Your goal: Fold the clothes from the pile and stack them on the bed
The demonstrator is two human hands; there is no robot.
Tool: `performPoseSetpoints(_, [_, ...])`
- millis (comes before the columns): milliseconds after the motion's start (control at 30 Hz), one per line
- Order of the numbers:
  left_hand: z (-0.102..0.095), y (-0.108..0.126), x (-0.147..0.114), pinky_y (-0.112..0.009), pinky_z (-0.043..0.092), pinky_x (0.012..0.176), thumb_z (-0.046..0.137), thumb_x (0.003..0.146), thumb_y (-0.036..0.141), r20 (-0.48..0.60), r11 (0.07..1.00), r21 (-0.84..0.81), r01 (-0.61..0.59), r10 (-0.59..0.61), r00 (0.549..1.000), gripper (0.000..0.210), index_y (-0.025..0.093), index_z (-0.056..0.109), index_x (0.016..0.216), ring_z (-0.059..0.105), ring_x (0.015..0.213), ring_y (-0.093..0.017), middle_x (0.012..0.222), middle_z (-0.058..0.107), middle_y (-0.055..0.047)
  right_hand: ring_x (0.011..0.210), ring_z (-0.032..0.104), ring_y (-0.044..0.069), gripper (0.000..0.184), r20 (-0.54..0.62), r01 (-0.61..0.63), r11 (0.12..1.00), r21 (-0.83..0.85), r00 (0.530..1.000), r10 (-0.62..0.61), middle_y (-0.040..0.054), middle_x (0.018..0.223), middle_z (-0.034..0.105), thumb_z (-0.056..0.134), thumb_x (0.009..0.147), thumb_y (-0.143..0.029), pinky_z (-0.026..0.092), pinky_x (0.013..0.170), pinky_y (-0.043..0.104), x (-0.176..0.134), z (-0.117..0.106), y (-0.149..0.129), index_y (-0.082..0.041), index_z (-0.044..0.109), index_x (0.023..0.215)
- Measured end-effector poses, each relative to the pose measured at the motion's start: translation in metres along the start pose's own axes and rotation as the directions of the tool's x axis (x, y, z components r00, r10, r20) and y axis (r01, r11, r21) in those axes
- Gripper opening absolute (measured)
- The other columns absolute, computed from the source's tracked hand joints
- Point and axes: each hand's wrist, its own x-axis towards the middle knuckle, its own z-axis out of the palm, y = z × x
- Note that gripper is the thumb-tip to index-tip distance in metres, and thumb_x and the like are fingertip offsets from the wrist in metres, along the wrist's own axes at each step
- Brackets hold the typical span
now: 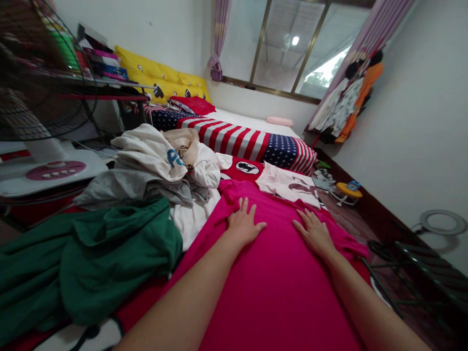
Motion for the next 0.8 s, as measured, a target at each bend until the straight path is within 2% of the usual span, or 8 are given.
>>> performPoseSetpoints(100, [-0.017, -0.017, 0.005, -0.046, 0.038, 0.108, 0.055, 0.085, 0.054, -0.115, 0.989, 0.053, 0.137, -0.13, 0.985, 0.077, 0.018, 0.033, 0.149, 0.022, 0.144, -0.036, 0.161, 0.003, -0.016, 0.145, 0.022, 0.027, 0.06, 0.01, -0.046, 0.991, -0.129, 0.999, 0.048, 0.0096, 0.157, 0.027, 0.032, 0.095, -0.051, 0.021, 0.113, 0.059, -0.002, 0.005, 0.006, -0.021, 0.038, 0.146])
performPoseSetpoints(233, [-0.038, -0.043, 0.011, -0.045, 0.026, 0.116, 0.06, 0.084, 0.041, -0.392, 0.962, 0.111, 0.248, -0.188, 0.901, 0.077, 0.009, 0.032, 0.148, 0.013, 0.147, -0.033, 0.16, 0.009, -0.018, 0.146, 0.021, 0.025, 0.06, 0.014, -0.038, 0.985, -0.166, 0.999, 0.041, 0.0083, 0.158, 0.027, 0.028, 0.096, -0.052, 0.021, 0.114, 0.056, -0.005, 0.004, 0.001, -0.022, 0.036, 0.147])
performPoseSetpoints(300, [-0.043, -0.05, 0.012, -0.043, 0.024, 0.117, 0.059, 0.085, 0.037, -0.439, 0.952, 0.104, 0.289, -0.217, 0.872, 0.076, 0.003, 0.031, 0.147, 0.016, 0.146, -0.033, 0.159, 0.013, -0.02, 0.146, 0.02, 0.024, 0.06, 0.026, -0.043, 0.985, -0.167, 0.999, 0.048, 0.0078, 0.158, 0.026, 0.028, 0.097, -0.052, 0.02, 0.115, 0.055, -0.006, 0.002, -0.001, -0.022, 0.034, 0.148])
performPoseSetpoints(400, [-0.041, -0.047, 0.013, -0.045, 0.023, 0.117, 0.06, 0.084, 0.035, -0.467, 0.952, 0.117, 0.282, -0.198, 0.862, 0.075, 0.0, 0.034, 0.145, 0.015, 0.146, -0.034, 0.159, 0.014, -0.021, 0.146, 0.02, 0.024, 0.061, 0.031, -0.058, 0.985, -0.163, 0.997, 0.064, 0.008, 0.158, 0.025, 0.028, 0.097, -0.052, 0.019, 0.115, 0.055, -0.006, 0.0, -0.002, -0.021, 0.032, 0.149])
performPoseSetpoints(500, [-0.031, -0.033, 0.012, -0.048, 0.016, 0.119, 0.056, 0.087, 0.032, -0.441, 0.976, 0.159, 0.148, -0.064, 0.895, 0.056, 0.008, 0.049, 0.137, 0.015, 0.146, -0.031, 0.156, 0.026, -0.018, 0.146, 0.02, 0.025, 0.062, 0.029, -0.06, 0.984, -0.169, 0.997, 0.066, 0.008, 0.158, 0.025, 0.027, 0.097, -0.052, 0.019, 0.115, 0.054, -0.006, 0.001, -0.004, -0.021, 0.032, 0.149])
performPoseSetpoints(600, [-0.016, -0.022, 0.011, -0.046, 0.018, 0.118, 0.047, 0.092, 0.039, -0.27, 0.989, 0.133, -0.064, 0.099, 0.958, 0.049, 0.019, 0.05, 0.137, 0.026, 0.144, -0.026, 0.152, 0.039, -0.011, 0.146, 0.019, 0.026, 0.062, 0.038, -0.061, 0.98, -0.19, 0.997, 0.07, 0.008, 0.159, 0.023, 0.025, 0.097, -0.053, 0.019, 0.115, 0.054, -0.006, 0.002, -0.007, -0.02, 0.031, 0.15])
performPoseSetpoints(700, [-0.003, -0.023, 0.01, -0.045, 0.019, 0.118, 0.043, 0.092, 0.054, -0.157, 0.991, 0.115, -0.075, 0.092, 0.983, 0.065, 0.016, 0.041, 0.145, 0.023, 0.145, -0.029, 0.154, 0.032, -0.015, 0.146, 0.018, 0.026, 0.064, 0.07, -0.033, 0.979, -0.199, 0.996, 0.048, 0.0086, 0.159, 0.022, 0.023, 0.097, -0.055, 0.02, 0.114, 0.055, -0.004, 0.0, -0.001, -0.021, 0.03, 0.15])
performPoseSetpoints(800, [0.004, -0.028, 0.01, -0.042, 0.014, 0.119, 0.038, 0.091, 0.059, -0.155, 0.988, 0.149, -0.042, 0.065, 0.986, 0.069, 0.016, 0.041, 0.145, 0.018, 0.146, -0.03, 0.156, 0.027, -0.015, 0.147, 0.017, 0.027, 0.067, 0.109, -0.016, 0.979, -0.205, 0.993, 0.039, 0.0077, 0.16, 0.02, 0.022, 0.095, -0.059, 0.022, 0.112, 0.06, 0.0, -0.005, 0.023, -0.023, 0.026, 0.152])
